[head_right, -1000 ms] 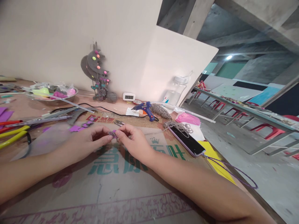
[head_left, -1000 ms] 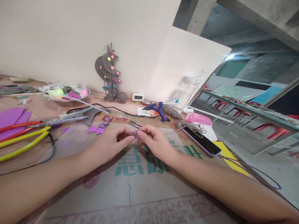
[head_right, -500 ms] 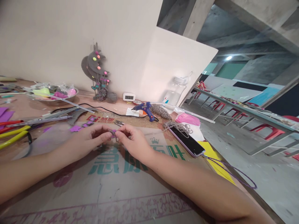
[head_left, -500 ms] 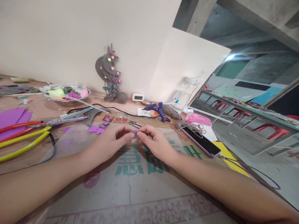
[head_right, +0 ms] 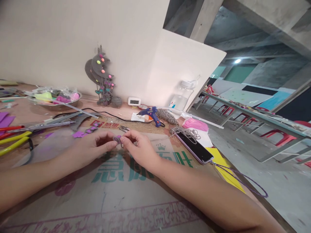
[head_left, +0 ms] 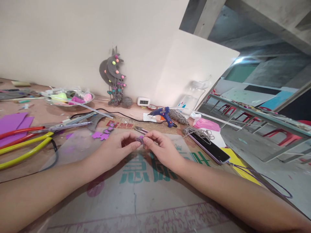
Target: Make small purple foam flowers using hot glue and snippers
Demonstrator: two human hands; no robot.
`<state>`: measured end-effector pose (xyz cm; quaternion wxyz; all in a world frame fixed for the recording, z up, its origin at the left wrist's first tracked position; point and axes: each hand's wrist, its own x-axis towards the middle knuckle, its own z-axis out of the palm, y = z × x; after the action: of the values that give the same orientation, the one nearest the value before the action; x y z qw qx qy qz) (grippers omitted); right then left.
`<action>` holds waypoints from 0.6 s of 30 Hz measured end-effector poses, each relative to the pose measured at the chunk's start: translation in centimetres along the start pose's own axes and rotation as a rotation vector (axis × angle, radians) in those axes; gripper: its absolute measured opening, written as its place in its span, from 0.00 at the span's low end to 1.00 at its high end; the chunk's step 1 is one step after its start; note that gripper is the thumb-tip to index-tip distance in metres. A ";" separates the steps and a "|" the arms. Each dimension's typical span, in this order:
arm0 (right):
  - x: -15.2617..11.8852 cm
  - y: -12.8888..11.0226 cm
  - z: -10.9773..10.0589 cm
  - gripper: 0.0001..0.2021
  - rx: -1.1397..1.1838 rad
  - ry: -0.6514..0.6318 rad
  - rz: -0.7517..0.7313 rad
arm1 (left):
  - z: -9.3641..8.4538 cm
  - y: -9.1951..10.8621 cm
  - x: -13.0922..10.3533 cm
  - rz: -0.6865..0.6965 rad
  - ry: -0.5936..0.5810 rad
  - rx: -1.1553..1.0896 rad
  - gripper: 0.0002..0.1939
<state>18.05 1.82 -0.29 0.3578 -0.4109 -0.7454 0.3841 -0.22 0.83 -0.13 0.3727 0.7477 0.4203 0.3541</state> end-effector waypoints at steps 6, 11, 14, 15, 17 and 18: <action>0.1 -0.1 0.0 0.10 -0.001 -0.009 -0.001 | 0.1 0.0 0.1 -0.042 0.017 0.026 0.11; 0.0 -0.3 0.0 0.10 -0.007 -0.010 0.003 | 0.1 0.1 0.1 -0.039 0.019 0.016 0.11; 0.0 -0.1 -0.1 0.12 -0.003 -0.005 -0.015 | 0.1 0.3 0.0 -0.030 0.022 0.008 0.11; 0.1 0.1 -0.1 0.12 0.003 -0.003 -0.020 | 0.1 0.3 0.0 -0.027 0.019 0.002 0.11; 0.2 0.5 -0.1 0.11 0.021 0.005 -0.021 | 0.1 0.3 0.0 -0.026 0.015 -0.012 0.11; 0.2 0.7 -0.1 0.10 0.026 0.012 -0.019 | 0.1 0.3 0.0 -0.028 0.016 -0.018 0.11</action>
<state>18.27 2.32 -0.79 0.3713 -0.4012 -0.7420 0.3881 -0.07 0.71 0.09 0.3810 0.7356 0.4305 0.3584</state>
